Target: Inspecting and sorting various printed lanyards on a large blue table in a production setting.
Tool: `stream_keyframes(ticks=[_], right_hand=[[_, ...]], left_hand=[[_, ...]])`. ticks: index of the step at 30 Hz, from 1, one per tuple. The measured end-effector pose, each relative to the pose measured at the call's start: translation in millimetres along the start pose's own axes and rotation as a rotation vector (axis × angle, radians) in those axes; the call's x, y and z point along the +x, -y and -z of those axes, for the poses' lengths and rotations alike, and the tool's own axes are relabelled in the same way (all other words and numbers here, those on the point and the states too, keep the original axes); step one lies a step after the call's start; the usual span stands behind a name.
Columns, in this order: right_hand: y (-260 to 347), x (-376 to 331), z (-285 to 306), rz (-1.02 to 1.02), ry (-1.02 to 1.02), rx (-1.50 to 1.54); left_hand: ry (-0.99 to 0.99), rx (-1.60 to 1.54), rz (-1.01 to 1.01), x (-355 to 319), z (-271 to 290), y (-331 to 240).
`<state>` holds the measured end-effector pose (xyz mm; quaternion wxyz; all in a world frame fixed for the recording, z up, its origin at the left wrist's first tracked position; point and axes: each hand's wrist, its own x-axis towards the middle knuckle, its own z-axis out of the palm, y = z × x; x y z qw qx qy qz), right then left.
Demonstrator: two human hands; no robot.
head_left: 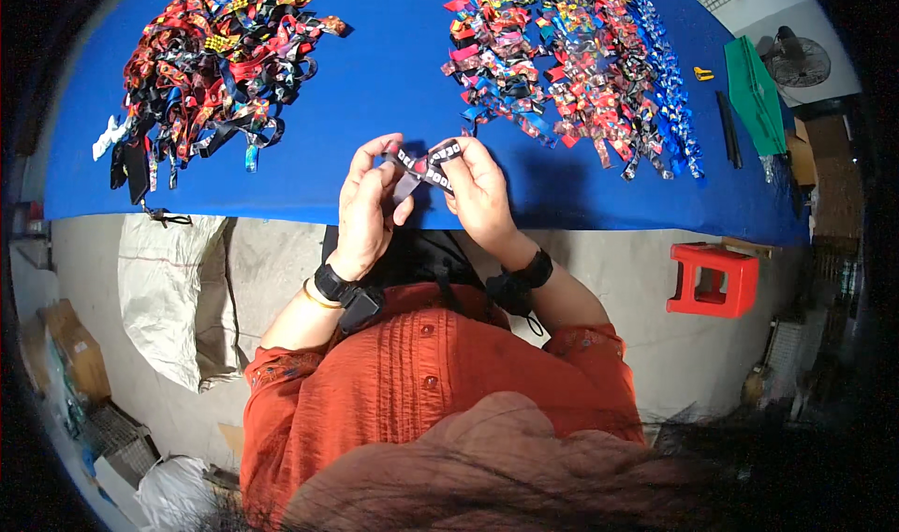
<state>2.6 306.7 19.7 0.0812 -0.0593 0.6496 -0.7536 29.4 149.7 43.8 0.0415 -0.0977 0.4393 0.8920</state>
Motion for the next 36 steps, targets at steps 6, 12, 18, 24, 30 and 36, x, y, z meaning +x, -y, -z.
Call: stream_keyframes(ticks=[6,12,18,24,30,36], right_hand=[[9.0,-8.2,-8.3,-0.018,-0.014,0.007],[27.3,-20.9,-14.3,-0.020,0.028,0.037],[29.4,-36.1,-17.7,0.049,0.085,0.019],[42.8,-48.5,-23.4,0.083,0.129,0.051],[36.2,-43.9,-18.4,0.095,0.219,0.118],[36.1,-42.6,-25.2,0.116,0.167,0.105]], left_hand=[[0.050,0.024,-0.026,-6.3,11.3,3.4],[0.054,0.063,-0.086,-19.4,12.2,2.4],[0.140,0.083,-0.164,-35.3,17.1,1.0],[0.149,0.157,-0.141,-46.6,19.5,-5.3],[0.077,0.157,-0.170,-50.9,9.0,-9.1],[0.075,0.221,-0.143,-43.1,12.8,-8.0]])
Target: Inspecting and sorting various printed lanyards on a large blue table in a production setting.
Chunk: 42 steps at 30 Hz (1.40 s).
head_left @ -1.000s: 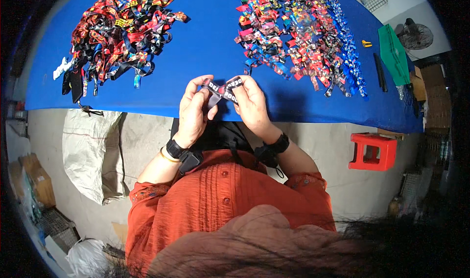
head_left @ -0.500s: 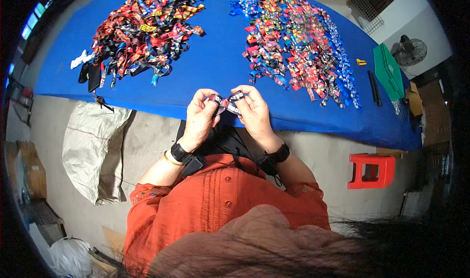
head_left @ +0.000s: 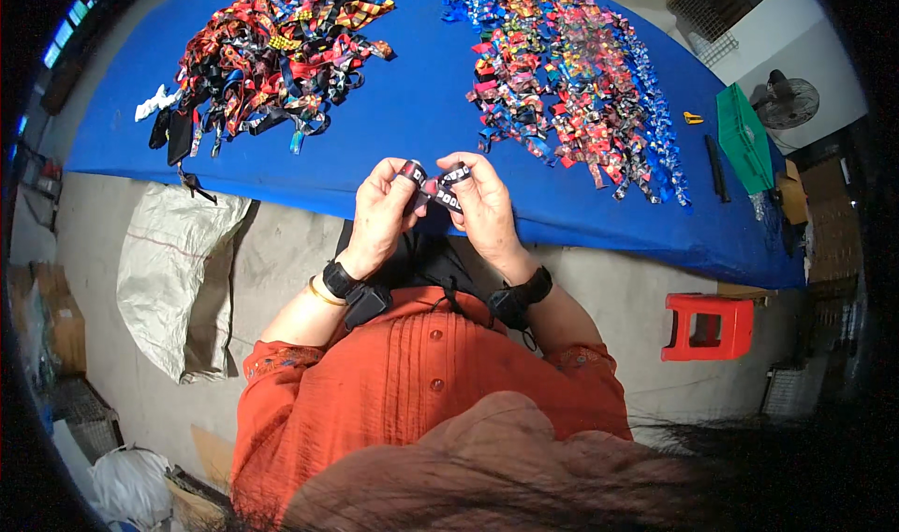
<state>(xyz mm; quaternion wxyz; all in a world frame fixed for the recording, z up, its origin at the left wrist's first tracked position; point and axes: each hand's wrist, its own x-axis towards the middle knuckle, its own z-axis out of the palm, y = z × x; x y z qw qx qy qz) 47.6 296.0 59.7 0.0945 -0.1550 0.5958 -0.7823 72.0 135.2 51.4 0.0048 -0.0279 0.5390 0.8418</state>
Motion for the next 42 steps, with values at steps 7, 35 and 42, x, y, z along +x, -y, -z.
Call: stream_keyframes(ticks=[7,35,42], right_hand=[[-3.0,9.1,3.3,-0.089,-0.024,0.029],[-31.9,42.2,28.9,-0.256,0.036,-0.196],[-23.2,45.5,18.7,-0.315,0.031,-0.179]], left_hand=[[0.072,-0.075,0.059,10.0,0.9,4.5],[0.268,-0.188,0.383,50.0,33.3,19.3],[0.190,-0.492,0.484,46.2,43.2,26.0]])
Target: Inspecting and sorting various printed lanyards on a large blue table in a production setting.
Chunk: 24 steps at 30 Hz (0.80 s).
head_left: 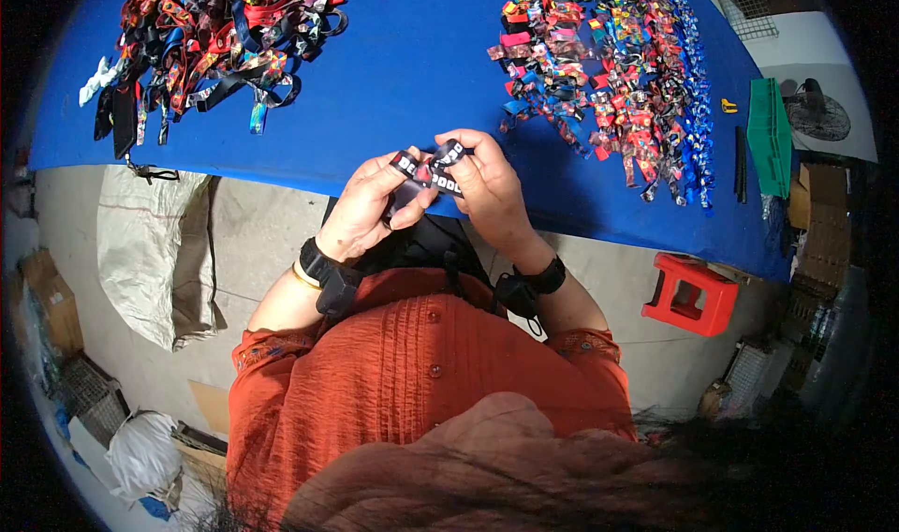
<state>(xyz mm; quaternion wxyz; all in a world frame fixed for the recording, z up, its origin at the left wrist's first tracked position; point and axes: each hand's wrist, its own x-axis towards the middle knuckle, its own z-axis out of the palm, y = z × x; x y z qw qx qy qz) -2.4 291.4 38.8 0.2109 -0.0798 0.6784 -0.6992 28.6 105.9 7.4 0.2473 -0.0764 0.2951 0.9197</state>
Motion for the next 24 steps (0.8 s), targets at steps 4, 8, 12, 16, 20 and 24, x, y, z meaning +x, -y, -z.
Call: stream_keyframes(ticks=[4,8,12,16,20,24], right_hand=[[-7.8,-1.6,-1.6,-0.012,0.012,0.075],[-10.5,-6.9,-0.9,0.041,-0.006,-0.036],[-1.6,-12.0,1.3,0.059,-0.027,-0.130],[-1.8,-11.9,-0.5,0.224,-0.061,-0.275],[0.1,-7.1,-2.5,0.566,-0.154,-0.567],[-3.5,-9.4,-7.4,0.469,-0.177,-0.517]], left_hand=[[-0.001,-0.109,-0.021,-2.3,-1.9,-0.9],[-0.003,-0.011,-0.008,-3.1,-1.9,0.4],[-0.144,0.177,-0.031,-2.4,-12.0,4.9],[-0.155,0.219,-0.080,-2.6,-13.4,11.2],[-0.208,0.262,-0.099,-2.9,-21.2,13.2],[-0.215,0.309,-0.178,-2.5,-23.7,21.0]])
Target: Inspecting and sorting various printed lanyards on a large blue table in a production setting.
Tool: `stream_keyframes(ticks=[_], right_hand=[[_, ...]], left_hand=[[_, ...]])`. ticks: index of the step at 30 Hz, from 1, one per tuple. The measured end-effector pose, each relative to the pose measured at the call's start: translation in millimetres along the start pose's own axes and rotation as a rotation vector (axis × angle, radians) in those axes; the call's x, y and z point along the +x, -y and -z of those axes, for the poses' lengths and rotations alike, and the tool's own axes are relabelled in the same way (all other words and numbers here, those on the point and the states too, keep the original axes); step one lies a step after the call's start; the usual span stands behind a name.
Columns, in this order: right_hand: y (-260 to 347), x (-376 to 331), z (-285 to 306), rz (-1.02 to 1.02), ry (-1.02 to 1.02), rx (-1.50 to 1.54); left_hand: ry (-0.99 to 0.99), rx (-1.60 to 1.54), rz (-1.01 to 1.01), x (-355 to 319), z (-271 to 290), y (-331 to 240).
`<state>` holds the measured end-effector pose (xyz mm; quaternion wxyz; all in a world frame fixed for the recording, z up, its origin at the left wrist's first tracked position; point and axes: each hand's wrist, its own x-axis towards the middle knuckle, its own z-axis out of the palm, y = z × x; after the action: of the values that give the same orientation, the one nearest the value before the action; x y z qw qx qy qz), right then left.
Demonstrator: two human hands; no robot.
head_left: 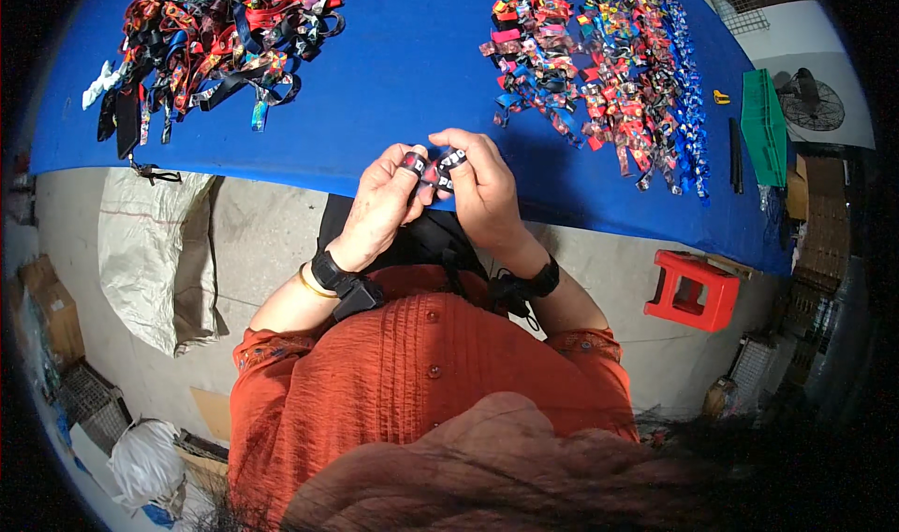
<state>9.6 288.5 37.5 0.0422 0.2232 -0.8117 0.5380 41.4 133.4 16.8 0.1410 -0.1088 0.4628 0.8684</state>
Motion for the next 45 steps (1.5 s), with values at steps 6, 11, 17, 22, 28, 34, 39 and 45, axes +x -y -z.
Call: stream_keyframes(ticks=[6,11,17,22,28,34,39,45], right_hand=[[-1.1,-5.4,-5.7,-0.147,-0.078,0.118],[0.4,-7.7,-6.5,-0.190,-0.071,0.190],[-0.8,-8.9,-5.3,-0.022,-0.076,0.075],[-3.2,-14.1,-7.0,-0.127,-0.127,0.164],[1.3,-11.8,-6.0,-0.265,-0.090,0.343],[6.4,-13.3,-0.5,-0.370,-0.019,0.485],[9.3,-15.6,-0.8,-0.408,-0.015,0.555],[11.5,-16.9,-2.1,-0.440,-0.037,0.581]], left_hand=[[-0.013,0.083,-0.053,-4.0,-5.8,-3.9],[-0.095,0.063,-0.095,-7.3,-12.8,-3.0],[-0.045,0.316,-0.262,-7.5,-3.8,-3.6],[0.023,0.200,-0.341,-7.8,-9.1,3.8],[-0.010,0.208,-0.260,-13.7,-11.4,1.2],[-0.010,0.281,-0.229,-19.4,-10.2,-5.7],[0.026,0.290,-0.222,-21.7,-9.4,-10.0],[0.055,0.263,-0.203,-21.6,-10.3,-11.0]])
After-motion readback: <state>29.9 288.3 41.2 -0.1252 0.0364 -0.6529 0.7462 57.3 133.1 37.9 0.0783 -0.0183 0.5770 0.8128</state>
